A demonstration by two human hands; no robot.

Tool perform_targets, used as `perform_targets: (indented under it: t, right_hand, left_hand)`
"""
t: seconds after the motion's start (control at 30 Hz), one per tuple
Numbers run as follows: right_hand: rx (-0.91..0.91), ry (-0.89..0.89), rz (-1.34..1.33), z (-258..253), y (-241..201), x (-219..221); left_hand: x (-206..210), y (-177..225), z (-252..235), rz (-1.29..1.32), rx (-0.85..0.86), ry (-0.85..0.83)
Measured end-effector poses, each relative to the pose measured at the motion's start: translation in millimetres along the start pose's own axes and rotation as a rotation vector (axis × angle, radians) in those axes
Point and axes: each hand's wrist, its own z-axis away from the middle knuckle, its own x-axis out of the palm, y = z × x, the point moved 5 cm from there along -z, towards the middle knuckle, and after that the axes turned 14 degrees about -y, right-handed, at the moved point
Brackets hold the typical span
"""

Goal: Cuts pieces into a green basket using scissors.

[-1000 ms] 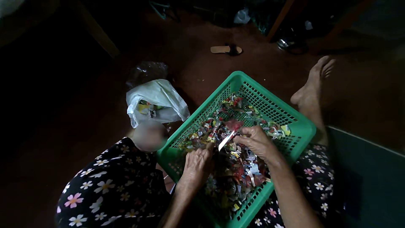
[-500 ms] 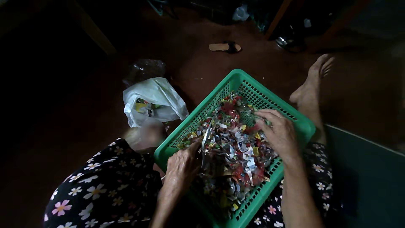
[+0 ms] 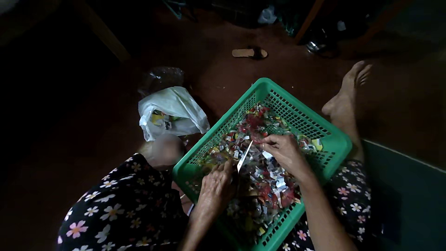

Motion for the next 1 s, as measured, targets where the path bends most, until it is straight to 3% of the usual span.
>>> perform_targets:
  t: [0.1, 0.37, 0.43, 0.5, 0.6, 0.73, 0.9, 1.0]
  right_hand:
    - [-0.036, -0.030, -0.139, 3, 0, 3]
    - [-0.083, 0.013, -0.264, 5, 5, -1]
    - [-0.118, 0.036, -0.266, 7, 6, -4]
    - [-0.150, 0.040, -0.302, 9, 5, -5]
    - [-0.245, -0.002, -0.427, 11, 3, -3]
    - [-0.216, -0.078, -0.407, 8, 2, 0]
    - [-0.152, -0.042, -0.340, 9, 6, -4]
    - [-0.144, 0.046, -0.289, 11, 6, -11]
  left_hand:
    - [-1, 9, -7, -0.039, -0.019, -0.019]
    - [-3, -1, -4, -0.071, -0.001, 0.241]
    - [-6, -5, 4, -0.048, -0.018, 0.200]
    - [-10, -8, 10, -0.002, -0.066, 0.020]
    - [-4, -15, 8, 0.113, 0.056, -0.129]
    - [3, -10, -12, 0.260, 0.256, -0.127]
    - [-3, -7, -18, 0.192, 0.208, 0.115]
    - [-2, -11, -7, 0.135, 0.128, 0.078]
